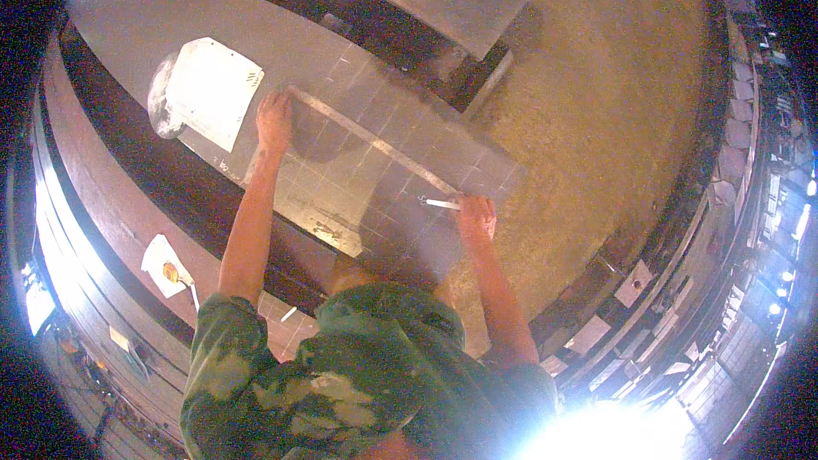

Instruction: The person uses a metal square and a white marker to draw a grid of lines on a large metal sheet. They repeatedly reposition the square and draw lines to create a pattern across the sheet's surface.

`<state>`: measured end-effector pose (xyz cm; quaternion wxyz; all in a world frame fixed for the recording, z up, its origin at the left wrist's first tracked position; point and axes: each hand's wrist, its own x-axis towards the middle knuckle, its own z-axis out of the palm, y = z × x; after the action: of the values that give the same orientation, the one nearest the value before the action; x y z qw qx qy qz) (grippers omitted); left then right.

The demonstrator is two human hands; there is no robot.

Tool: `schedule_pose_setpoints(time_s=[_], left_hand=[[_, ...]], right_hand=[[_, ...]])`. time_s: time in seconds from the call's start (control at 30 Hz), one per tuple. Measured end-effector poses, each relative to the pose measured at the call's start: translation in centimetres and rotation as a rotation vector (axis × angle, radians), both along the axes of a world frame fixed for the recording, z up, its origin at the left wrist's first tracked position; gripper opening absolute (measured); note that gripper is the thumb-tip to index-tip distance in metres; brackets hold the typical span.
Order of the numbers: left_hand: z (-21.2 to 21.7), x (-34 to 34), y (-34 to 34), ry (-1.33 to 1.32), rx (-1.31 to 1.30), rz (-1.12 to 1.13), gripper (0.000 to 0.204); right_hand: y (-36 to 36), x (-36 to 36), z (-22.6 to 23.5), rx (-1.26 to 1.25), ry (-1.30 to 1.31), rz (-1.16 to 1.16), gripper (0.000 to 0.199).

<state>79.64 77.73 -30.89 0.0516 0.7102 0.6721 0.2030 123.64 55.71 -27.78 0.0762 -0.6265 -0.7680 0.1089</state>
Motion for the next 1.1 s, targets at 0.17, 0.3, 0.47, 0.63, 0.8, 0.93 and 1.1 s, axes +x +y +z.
schedule_pose_setpoints(time_s=[0.17, 0.3, 0.47, 0.63, 0.8, 0.93, 1.1], left_hand=[[-0.1, -0.8, 0.0, 0.016, 0.005, -0.047, 0.025], [-0.1, -1.0, -0.1, 0.008, -0.042, -0.060, 0.026], [1.7, 1.1, 0.6, 0.218, -0.281, -0.039, 0.033], [5.2, 4.8, 0.6, 0.228, -0.490, 0.031, 0.073], [6.2, 6.5, 0.1, 0.275, -0.608, 0.070, 0.121], [6.4, 7.2, -0.5, 0.260, -0.651, 0.112, 0.133], [5.5, 7.4, -0.6, 0.217, -0.688, 0.142, 0.140]], right_hand=[[0.1, 0.2, -0.4, 0.029, 0.015, 0.018, 0.049], [0.3, -0.1, -0.2, 0.034, 0.024, 0.012, 0.048], [0.0, 0.4, -0.8, 0.012, 0.016, 0.007, 0.046], [0.4, 0.1, -0.4, -0.083, -0.043, -0.012, 0.040], [0.5, 0.2, -0.4, 0.018, 0.037, 0.010, 0.037], [0.5, -0.4, 0.4, -0.008, 0.013, -0.008, 0.036], [0.5, -0.1, 0.2, -0.013, 0.042, -0.013, 0.039]])
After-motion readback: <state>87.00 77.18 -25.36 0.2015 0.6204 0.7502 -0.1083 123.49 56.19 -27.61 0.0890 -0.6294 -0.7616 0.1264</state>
